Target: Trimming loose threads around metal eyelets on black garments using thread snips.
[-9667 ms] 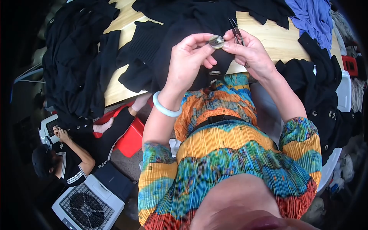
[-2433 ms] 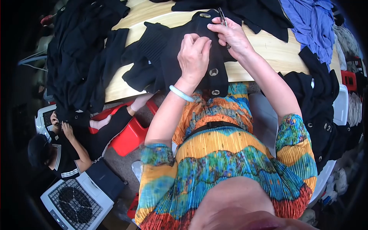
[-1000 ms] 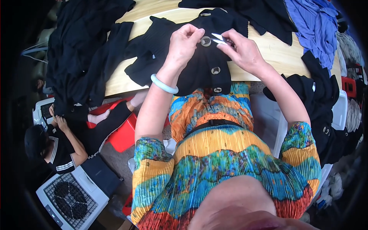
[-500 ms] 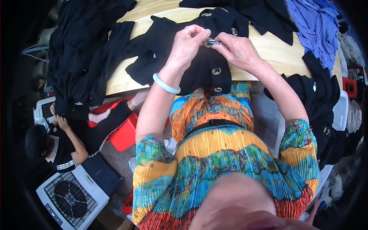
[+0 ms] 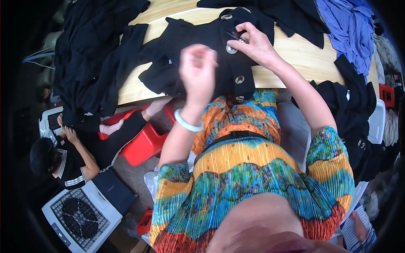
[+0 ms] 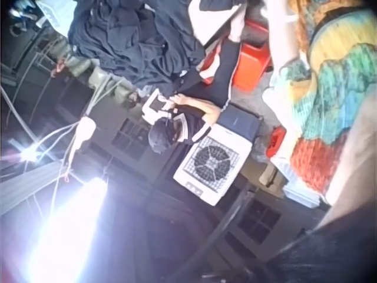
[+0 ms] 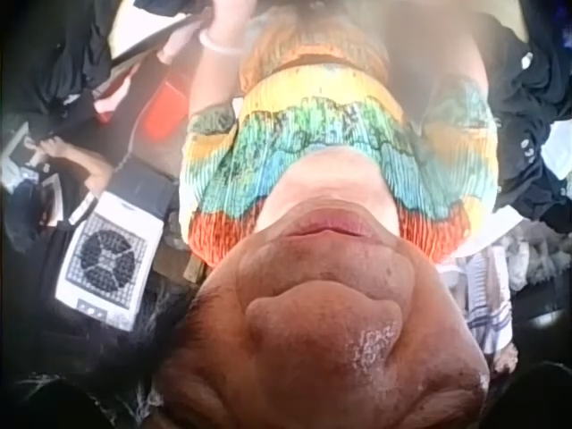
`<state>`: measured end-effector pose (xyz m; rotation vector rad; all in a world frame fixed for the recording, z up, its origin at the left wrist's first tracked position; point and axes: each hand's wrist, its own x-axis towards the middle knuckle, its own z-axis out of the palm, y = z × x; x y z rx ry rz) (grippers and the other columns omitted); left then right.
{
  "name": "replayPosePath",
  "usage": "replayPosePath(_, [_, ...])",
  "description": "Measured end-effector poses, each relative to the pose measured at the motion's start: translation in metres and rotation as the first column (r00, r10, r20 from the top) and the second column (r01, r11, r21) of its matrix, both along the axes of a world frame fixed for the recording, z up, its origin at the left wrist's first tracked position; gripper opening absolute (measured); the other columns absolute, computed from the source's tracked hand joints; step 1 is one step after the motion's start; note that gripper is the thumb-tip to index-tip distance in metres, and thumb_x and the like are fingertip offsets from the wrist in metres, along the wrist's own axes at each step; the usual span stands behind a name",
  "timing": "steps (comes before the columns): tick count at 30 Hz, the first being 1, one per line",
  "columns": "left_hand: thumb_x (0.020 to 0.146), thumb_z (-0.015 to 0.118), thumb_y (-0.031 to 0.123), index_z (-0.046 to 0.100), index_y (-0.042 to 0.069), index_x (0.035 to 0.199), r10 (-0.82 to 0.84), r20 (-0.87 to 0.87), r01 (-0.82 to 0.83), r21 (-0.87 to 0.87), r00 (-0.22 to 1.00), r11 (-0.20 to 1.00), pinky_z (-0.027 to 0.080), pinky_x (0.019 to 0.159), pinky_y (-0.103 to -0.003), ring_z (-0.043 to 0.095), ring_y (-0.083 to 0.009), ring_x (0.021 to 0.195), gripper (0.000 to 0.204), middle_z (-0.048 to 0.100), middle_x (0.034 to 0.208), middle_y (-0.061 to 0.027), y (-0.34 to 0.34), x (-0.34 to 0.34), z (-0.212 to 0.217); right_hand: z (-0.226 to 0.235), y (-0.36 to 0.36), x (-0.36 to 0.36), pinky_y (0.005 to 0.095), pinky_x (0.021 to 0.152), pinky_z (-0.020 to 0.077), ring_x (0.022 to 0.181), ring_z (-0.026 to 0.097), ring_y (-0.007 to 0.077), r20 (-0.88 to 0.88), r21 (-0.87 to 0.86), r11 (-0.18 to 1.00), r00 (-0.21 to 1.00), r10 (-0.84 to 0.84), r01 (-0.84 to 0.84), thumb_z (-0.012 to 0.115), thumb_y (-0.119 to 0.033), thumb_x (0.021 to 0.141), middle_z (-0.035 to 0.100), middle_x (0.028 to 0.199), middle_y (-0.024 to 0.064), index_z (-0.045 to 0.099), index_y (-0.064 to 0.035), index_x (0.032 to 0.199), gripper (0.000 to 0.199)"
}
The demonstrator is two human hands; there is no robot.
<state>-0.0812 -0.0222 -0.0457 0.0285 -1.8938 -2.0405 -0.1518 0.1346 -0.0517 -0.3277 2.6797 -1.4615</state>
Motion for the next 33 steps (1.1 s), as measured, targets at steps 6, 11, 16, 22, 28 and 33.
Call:
replayPosePath(6, [0.070,0.067,0.008,0.056,-0.001,0.082,0.020,-0.012,-0.023,-0.502,1.000,0.864,0.041,0.047,-0.025,0.048,-0.0138,0.047,0.019,0.052,0.072,-0.0087,0.021,0.012,-0.011,0.013,-0.002,0.009,0.0158,0.037,0.0187,0.041,0.032,-0.0008,0.464,-0.588,0.781,0.879,0.113,0.210,0.067,-0.014,0.072,0.050,0.063,-0.0045,0.048,-0.0047,0.095,0.030])
replayPosePath(11, [0.065,0.072,0.015,0.053,0.001,0.079,0.046,-0.230,-0.173,-0.571,0.972,0.803,0.041,0.049,-0.028,0.048,-0.0174,0.055,0.027,0.051,0.073,-0.0074,0.031,0.002,0.012,0.038,-0.003,0.022,0.0167,0.036,0.0223,0.040,0.030,0.0004,0.534,-0.749,0.561,0.822,0.195,0.354,0.068,-0.014,0.071,0.051,0.063,-0.0045,0.050,-0.0076,0.079,0.021])
replayPosePath(16, [0.067,0.070,0.012,0.054,0.000,0.078,0.088,-0.160,-0.151,-0.446,0.983,0.882,0.042,0.050,-0.028,0.049,-0.0162,0.055,0.023,0.051,0.072,-0.0077,0.039,-0.009,0.018,0.048,0.001,0.022,0.0156,0.037,0.0239,0.041,0.031,-0.0001,0.574,-0.791,0.415,0.780,0.250,0.449,0.065,-0.011,0.074,0.053,0.065,-0.0046,0.057,-0.0071,0.075,0.009])
replayPosePath(22, [0.070,0.065,0.002,0.057,-0.002,0.075,0.131,-0.135,-0.173,-0.378,0.982,0.909,0.040,0.050,-0.021,0.047,-0.0079,0.053,0.011,0.051,0.069,-0.0043,0.048,-0.015,0.005,0.035,0.005,0.021,0.0153,0.037,0.0247,0.040,0.032,0.0004,0.502,-0.819,0.426,0.840,0.208,0.384,0.065,-0.010,0.074,0.055,0.067,-0.0032,0.055,-0.0077,0.074,0.010])
replayPosePath(28, [0.071,0.062,-0.001,0.057,-0.001,0.074,-0.055,-0.185,-0.041,-0.478,0.981,0.877,0.041,0.051,-0.023,0.047,-0.0108,0.052,0.006,0.051,0.077,-0.0068,0.036,-0.016,0.005,0.031,0.012,0.016,0.0154,0.037,0.0247,0.040,0.032,0.0005,0.567,-0.793,0.413,0.791,0.230,0.449,0.065,-0.009,0.074,0.055,0.066,-0.0028,0.055,-0.0077,0.074,0.010])
replayPosePath(33, [0.082,0.052,0.005,0.051,-0.001,0.083,-0.275,0.117,0.295,-0.242,0.954,0.924,0.042,0.050,-0.016,0.055,-0.0077,0.060,0.006,0.053,0.089,-0.0063,0.026,-0.019,0.011,0.022,0.016,0.014,0.0162,0.035,0.0193,0.036,0.025,0.0004,0.660,-0.730,0.473,0.687,0.304,0.493,0.062,-0.015,0.077,0.044,0.054,-0.0083,0.057,-0.0097,0.072,0.009])
